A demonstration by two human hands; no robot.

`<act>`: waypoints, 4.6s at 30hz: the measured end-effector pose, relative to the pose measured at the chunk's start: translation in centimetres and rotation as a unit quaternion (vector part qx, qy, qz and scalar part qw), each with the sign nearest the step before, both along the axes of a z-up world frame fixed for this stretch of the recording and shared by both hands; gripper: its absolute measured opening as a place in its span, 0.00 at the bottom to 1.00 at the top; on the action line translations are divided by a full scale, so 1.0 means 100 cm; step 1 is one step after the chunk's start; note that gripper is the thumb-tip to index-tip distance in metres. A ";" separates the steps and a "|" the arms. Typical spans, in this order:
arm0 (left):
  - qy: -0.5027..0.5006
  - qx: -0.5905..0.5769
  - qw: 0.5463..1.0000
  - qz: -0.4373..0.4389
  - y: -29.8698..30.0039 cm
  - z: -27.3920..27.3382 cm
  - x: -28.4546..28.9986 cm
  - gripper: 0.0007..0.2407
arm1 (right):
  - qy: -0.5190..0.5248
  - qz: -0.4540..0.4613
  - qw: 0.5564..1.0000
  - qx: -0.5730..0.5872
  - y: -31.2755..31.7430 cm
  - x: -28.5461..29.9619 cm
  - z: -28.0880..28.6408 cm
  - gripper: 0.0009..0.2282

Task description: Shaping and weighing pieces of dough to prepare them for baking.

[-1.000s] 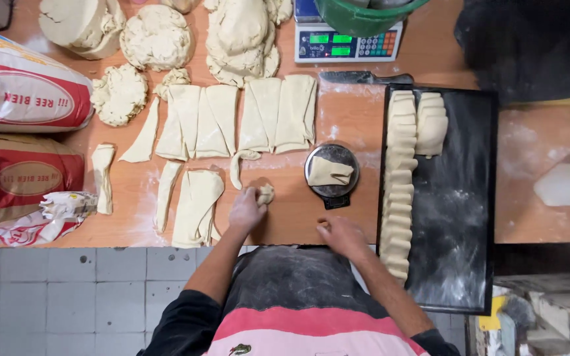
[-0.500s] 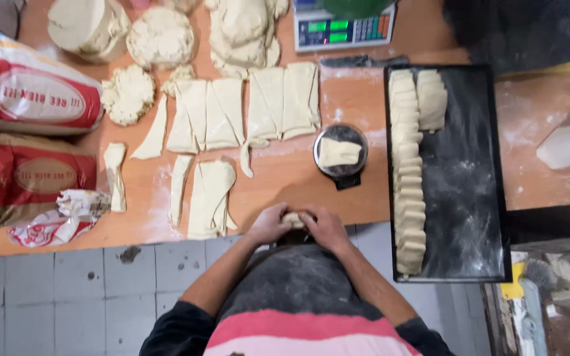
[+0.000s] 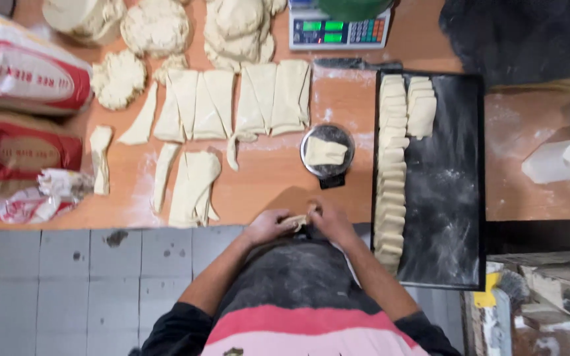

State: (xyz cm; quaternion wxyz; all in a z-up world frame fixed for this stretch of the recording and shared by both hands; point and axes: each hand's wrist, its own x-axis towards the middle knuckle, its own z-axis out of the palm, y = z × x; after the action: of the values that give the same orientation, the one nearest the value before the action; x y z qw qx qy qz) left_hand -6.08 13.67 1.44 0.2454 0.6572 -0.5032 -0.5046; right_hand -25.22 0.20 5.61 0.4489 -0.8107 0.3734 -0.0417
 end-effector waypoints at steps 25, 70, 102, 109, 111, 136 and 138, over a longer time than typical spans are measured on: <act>-0.048 0.073 0.990 0.107 -0.025 0.013 -0.047 0.16 | 0.066 0.069 0.979 0.178 -0.013 -0.030 -0.003 0.13; 0.068 0.109 0.965 0.229 -0.031 0.005 -0.034 0.19 | -0.044 0.052 0.970 0.235 -0.050 -0.017 -0.056 0.14; 0.005 0.102 0.990 0.099 -0.046 0.001 -0.053 0.18 | 0.017 0.023 0.991 0.133 -0.044 -0.043 -0.029 0.12; 0.120 0.081 0.984 -0.103 -0.064 0.056 -0.032 0.17 | 0.045 -0.013 0.998 -0.051 -0.062 -0.032 -0.029 0.10; 0.089 0.047 0.995 0.002 -0.064 0.053 -0.026 0.19 | -0.060 -0.053 0.997 -0.011 -0.078 -0.023 -0.029 0.12; -0.456 -0.183 0.869 0.068 -0.042 -0.001 0.067 0.17 | 0.046 -0.129 0.990 0.035 -0.006 -0.059 -0.035 0.09; -0.335 -0.191 0.920 0.065 -0.054 -0.004 0.065 0.15 | 0.030 -0.194 0.981 0.000 -0.017 -0.053 -0.020 0.09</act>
State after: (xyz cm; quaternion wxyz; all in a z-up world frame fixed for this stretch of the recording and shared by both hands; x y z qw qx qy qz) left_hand 0.45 8.28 1.06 0.2155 0.7601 -0.5987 -0.1317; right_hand -30.54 -1.47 3.57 0.4207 -0.7239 0.5367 -0.1042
